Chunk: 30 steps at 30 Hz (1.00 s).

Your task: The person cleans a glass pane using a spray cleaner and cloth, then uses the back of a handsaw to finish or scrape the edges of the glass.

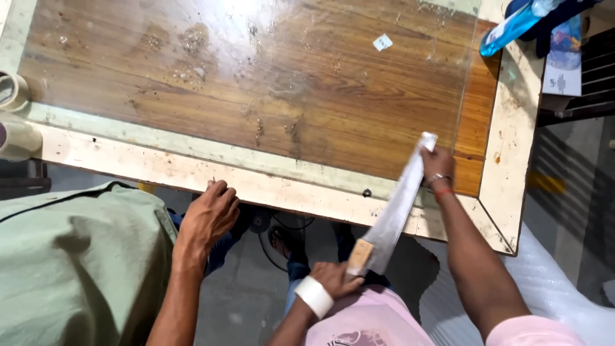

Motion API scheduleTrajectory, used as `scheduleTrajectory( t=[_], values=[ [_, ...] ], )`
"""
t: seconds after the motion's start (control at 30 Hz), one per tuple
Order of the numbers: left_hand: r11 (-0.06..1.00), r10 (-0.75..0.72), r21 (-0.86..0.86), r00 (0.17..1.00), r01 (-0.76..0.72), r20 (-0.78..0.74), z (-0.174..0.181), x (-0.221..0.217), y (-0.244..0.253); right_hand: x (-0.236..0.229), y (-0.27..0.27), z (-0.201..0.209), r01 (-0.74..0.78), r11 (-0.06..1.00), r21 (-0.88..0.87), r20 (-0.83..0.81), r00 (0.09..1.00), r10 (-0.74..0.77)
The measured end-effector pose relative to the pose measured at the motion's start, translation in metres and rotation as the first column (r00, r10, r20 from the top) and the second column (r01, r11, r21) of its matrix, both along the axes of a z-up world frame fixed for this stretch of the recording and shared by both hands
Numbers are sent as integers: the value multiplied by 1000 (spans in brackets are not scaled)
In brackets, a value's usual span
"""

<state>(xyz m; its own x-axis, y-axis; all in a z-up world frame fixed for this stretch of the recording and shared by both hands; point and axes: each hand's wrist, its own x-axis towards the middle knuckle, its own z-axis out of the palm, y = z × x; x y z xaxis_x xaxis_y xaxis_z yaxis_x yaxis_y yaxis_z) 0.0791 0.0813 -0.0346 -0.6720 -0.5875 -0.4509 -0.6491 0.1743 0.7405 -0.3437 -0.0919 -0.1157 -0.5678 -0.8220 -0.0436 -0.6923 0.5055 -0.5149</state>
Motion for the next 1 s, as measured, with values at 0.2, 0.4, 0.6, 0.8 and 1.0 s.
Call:
scheduleTrajectory(
  t=[0.2, 0.4, 0.6, 0.8, 1.0],
  values=[
    [982, 167, 104, 979, -155, -116, 21, 30, 3, 70, -51, -29, -18, 999, 43, 100, 995, 13],
    [938, 344, 22, 938, -346, 48, 9, 86, 11, 222, -121, 9, -250, 968, 18, 84, 965, 248],
    [982, 188, -17, 982, -188, -17, 15, 21, 9, 81, -58, 16, -80, 996, 36, 32, 996, 79],
    [961, 256, 122, 965, -247, -64, 71, 27, -6, 106, -80, -11, -17, 994, 104, 10, 1000, 16],
    [917, 389, 96, 921, -387, -1, 36, 67, 3, 194, -126, -17, -240, 969, 63, 31, 971, 238]
  ],
)
